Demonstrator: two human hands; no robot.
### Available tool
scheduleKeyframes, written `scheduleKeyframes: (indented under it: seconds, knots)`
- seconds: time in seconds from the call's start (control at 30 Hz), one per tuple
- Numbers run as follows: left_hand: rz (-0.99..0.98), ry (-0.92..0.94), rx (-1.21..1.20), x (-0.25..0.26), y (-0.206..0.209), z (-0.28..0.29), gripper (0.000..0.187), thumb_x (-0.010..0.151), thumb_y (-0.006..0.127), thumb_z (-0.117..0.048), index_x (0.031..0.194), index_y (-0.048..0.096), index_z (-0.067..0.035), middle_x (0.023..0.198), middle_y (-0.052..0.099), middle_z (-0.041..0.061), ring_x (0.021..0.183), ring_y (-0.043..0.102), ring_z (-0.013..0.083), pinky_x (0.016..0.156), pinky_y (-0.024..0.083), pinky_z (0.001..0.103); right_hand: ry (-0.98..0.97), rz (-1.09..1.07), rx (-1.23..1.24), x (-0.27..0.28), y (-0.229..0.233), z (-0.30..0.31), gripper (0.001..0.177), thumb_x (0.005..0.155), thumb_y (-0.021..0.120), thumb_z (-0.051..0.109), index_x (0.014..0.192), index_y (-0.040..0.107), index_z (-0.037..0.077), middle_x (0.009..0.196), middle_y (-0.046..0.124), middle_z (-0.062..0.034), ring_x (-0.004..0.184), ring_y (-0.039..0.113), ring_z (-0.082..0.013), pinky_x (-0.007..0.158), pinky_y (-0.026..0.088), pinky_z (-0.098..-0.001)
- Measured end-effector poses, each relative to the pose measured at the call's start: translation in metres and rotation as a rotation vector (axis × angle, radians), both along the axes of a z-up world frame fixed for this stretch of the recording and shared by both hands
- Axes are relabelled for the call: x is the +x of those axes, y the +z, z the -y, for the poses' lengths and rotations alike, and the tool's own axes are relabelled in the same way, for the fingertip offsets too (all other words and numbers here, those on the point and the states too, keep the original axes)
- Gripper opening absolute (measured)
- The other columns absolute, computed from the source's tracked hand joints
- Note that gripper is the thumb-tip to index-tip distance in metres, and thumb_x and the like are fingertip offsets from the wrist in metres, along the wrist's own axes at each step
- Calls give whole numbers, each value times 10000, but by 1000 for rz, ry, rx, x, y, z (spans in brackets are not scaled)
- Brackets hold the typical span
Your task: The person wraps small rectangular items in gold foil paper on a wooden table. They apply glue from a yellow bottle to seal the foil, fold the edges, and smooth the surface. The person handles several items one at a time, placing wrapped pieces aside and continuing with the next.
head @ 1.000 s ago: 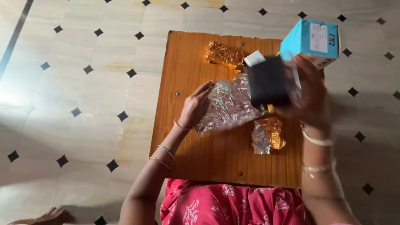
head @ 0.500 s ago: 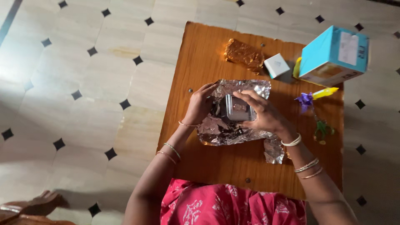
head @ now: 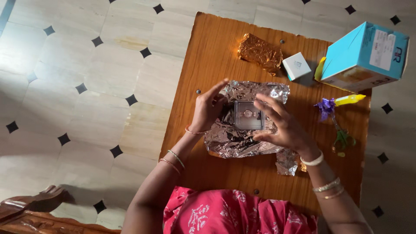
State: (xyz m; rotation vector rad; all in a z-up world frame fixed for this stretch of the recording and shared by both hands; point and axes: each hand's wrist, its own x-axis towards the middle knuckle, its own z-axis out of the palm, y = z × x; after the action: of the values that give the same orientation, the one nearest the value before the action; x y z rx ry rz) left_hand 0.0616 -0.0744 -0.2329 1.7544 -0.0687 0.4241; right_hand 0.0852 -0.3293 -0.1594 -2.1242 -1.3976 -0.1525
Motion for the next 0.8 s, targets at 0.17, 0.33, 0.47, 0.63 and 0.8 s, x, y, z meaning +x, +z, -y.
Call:
scheduleKeyframes:
  seconds: [0.17, 0.33, 0.47, 0.63, 0.8]
  knots:
    - [-131, 62, -39, 3, -11, 4, 638, 850, 789, 0, 1453, 594, -71, 765, 608, 126, 678, 531, 82, 618, 494, 261, -29, 79, -59, -6, -3, 0, 780, 751, 845, 401, 1436, 545, 176, 1580, 410, -223, 1419, 473, -373, 1190, 431, -482]
    - [-218, 112, 36, 7, -13, -2, 206, 877, 840, -110, 988, 734, 28, 787, 764, 57, 697, 669, 57, 622, 548, 245, -77, -3, -44, -4, -5, -1, 735, 715, 872, 301, 1385, 585, 200, 1498, 481, -160, 1331, 537, -337, 1151, 466, -450]
    - [-207, 74, -58, 4, -9, -5, 159, 885, 769, -120, 974, 755, 11, 759, 755, 45, 673, 673, 49, 614, 552, 249, -65, -26, -20, -2, -14, -5, 836, 686, 889, 258, 1439, 531, 192, 1508, 472, -181, 1288, 586, -326, 1121, 526, -440]
    - [-178, 92, -51, 2, -5, -1, 149, 895, 751, -107, 924, 718, 35, 682, 693, 58, 608, 597, 62, 560, 491, 259, -106, -94, -35, -2, -21, -8, 938, 673, 917, 282, 1485, 461, 175, 1496, 472, -168, 1219, 623, -300, 1061, 547, -422]
    - [-135, 92, -68, 2, -11, 1, 123, 934, 721, -91, 947, 689, 26, 727, 701, 54, 654, 594, 55, 583, 488, 247, -124, -79, -15, -4, -20, -3, 947, 652, 926, 283, 1475, 470, 164, 1471, 495, -142, 1248, 607, -330, 1059, 531, -429]
